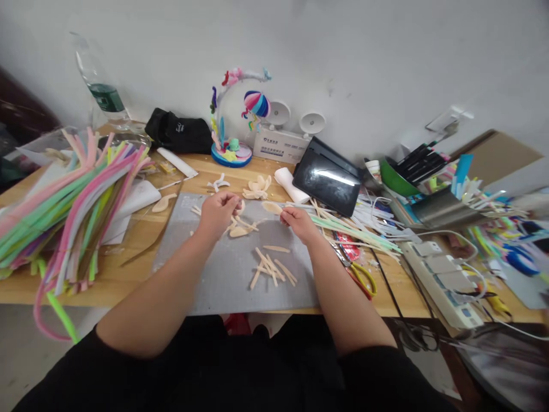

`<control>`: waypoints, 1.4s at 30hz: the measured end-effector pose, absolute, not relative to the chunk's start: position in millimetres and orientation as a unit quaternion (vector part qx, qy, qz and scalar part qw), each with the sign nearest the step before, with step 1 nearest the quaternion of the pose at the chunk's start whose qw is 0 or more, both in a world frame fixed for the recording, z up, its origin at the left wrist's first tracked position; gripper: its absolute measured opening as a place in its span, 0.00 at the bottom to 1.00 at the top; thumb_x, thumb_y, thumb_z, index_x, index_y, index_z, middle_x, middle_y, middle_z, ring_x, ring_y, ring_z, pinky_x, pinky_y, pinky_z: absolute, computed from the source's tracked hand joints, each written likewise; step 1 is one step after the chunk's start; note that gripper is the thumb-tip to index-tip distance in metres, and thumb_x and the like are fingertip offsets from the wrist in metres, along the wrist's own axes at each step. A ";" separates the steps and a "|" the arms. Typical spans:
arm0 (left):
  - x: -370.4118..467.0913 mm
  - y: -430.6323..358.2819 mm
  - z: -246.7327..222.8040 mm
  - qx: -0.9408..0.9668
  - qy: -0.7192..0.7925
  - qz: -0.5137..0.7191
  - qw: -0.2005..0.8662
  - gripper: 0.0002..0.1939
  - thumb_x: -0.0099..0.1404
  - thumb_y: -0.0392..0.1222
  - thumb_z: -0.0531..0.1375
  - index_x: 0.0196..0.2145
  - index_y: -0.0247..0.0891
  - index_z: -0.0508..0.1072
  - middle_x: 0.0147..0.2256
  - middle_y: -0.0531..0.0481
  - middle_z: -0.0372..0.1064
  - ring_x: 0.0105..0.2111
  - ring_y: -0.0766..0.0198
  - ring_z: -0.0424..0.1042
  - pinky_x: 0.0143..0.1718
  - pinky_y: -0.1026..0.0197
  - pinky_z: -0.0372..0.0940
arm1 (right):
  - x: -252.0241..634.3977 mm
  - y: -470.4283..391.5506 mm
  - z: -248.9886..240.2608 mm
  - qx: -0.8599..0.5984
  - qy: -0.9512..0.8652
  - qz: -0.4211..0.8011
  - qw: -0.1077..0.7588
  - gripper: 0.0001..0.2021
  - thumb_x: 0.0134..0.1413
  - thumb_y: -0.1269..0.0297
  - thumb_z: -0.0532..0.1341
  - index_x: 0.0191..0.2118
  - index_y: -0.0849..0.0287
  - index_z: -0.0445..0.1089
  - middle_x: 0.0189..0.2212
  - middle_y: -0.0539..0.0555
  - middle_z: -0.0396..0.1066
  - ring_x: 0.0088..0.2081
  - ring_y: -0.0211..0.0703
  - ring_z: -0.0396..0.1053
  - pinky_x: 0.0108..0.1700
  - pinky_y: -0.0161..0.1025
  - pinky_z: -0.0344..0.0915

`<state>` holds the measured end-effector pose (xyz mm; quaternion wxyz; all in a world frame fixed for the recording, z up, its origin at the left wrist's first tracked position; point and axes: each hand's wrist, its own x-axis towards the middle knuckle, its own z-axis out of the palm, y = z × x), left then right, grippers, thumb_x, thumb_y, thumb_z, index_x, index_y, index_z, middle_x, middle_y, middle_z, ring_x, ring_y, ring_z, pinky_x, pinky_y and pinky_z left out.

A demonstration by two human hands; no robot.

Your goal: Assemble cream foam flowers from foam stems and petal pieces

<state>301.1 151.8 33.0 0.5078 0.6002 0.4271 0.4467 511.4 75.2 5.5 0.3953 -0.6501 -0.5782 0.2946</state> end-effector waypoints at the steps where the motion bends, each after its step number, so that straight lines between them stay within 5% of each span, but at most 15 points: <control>1: 301.3 152.4 27.8 0.604 0.430 0.444 0.504 0.08 0.53 0.42 0.55 0.25 0.35 0.69 0.20 0.53 0.66 0.18 0.72 0.63 0.22 0.68 0.58 | 512.9 80.1 2.0 -0.649 -0.582 0.297 0.390 0.12 0.50 0.61 0.51 0.21 0.60 0.61 0.18 0.47 0.58 0.22 0.33 0.56 0.26 0.32 0.54; 5: 296.2 156.4 18.4 0.622 0.431 0.440 0.483 0.09 0.54 0.43 0.55 0.26 0.35 0.70 0.22 0.53 0.66 0.20 0.71 0.63 0.23 0.68 0.58 | 510.9 88.4 -6.5 -0.652 -0.618 0.272 0.346 0.13 0.53 0.61 0.49 0.29 0.60 0.67 0.21 0.49 0.63 0.25 0.35 0.60 0.30 0.34 0.58; 9: 294.6 161.0 18.4 0.611 0.426 0.461 0.483 0.09 0.55 0.43 0.54 0.30 0.36 0.70 0.25 0.52 0.67 0.23 0.70 0.64 0.27 0.67 0.60 | 509.7 87.5 -8.4 -0.664 -0.651 0.112 0.350 0.14 0.53 0.63 0.51 0.41 0.60 0.68 0.38 0.57 0.67 0.41 0.42 0.63 0.45 0.40 0.59; 16: 297.4 160.0 15.7 0.624 0.432 0.460 0.460 0.09 0.55 0.43 0.55 0.31 0.37 0.70 0.27 0.51 0.68 0.28 0.67 0.66 0.31 0.64 0.61 | 516.1 75.7 0.1 -0.691 -0.620 0.015 0.372 0.10 0.52 0.65 0.52 0.34 0.59 0.70 0.32 0.55 0.68 0.36 0.41 0.65 0.40 0.38 0.61; 23: 299.8 155.5 17.9 0.651 0.440 0.443 0.432 0.10 0.55 0.43 0.54 0.31 0.36 0.70 0.26 0.51 0.68 0.25 0.68 0.65 0.29 0.65 0.60 | 507.4 84.2 -10.3 -0.721 -0.649 0.013 0.244 0.12 0.49 0.62 0.56 0.38 0.62 0.69 0.32 0.58 0.67 0.37 0.45 0.63 0.41 0.41 0.59; 26: 301.5 152.6 17.3 0.670 0.428 0.427 0.430 0.10 0.55 0.43 0.54 0.31 0.36 0.70 0.26 0.52 0.68 0.25 0.69 0.65 0.29 0.65 0.60 | 498.1 91.5 -12.8 -0.732 -0.647 -0.006 0.214 0.09 0.47 0.61 0.57 0.32 0.61 0.69 0.33 0.58 0.67 0.38 0.46 0.61 0.41 0.42 0.58; 33: 307.6 142.1 21.9 0.615 0.388 0.377 0.573 0.12 0.53 0.47 0.57 0.30 0.35 0.68 0.25 0.53 0.65 0.23 0.71 0.62 0.26 0.66 0.59 | 466.8 75.8 11.0 -0.677 -0.576 0.153 0.432 0.10 0.45 0.58 0.58 0.27 0.60 0.65 0.21 0.48 0.63 0.23 0.34 0.59 0.29 0.33 0.58; 42: 307.3 134.7 29.3 0.461 0.289 0.351 0.762 0.13 0.45 0.43 0.64 0.25 0.34 0.66 0.19 0.57 0.60 0.19 0.73 0.60 0.20 0.68 0.56 | 437.1 61.2 19.8 -0.548 -0.633 0.308 0.452 0.08 0.48 0.59 0.57 0.28 0.59 0.68 0.22 0.48 0.62 0.25 0.34 0.60 0.29 0.32 0.58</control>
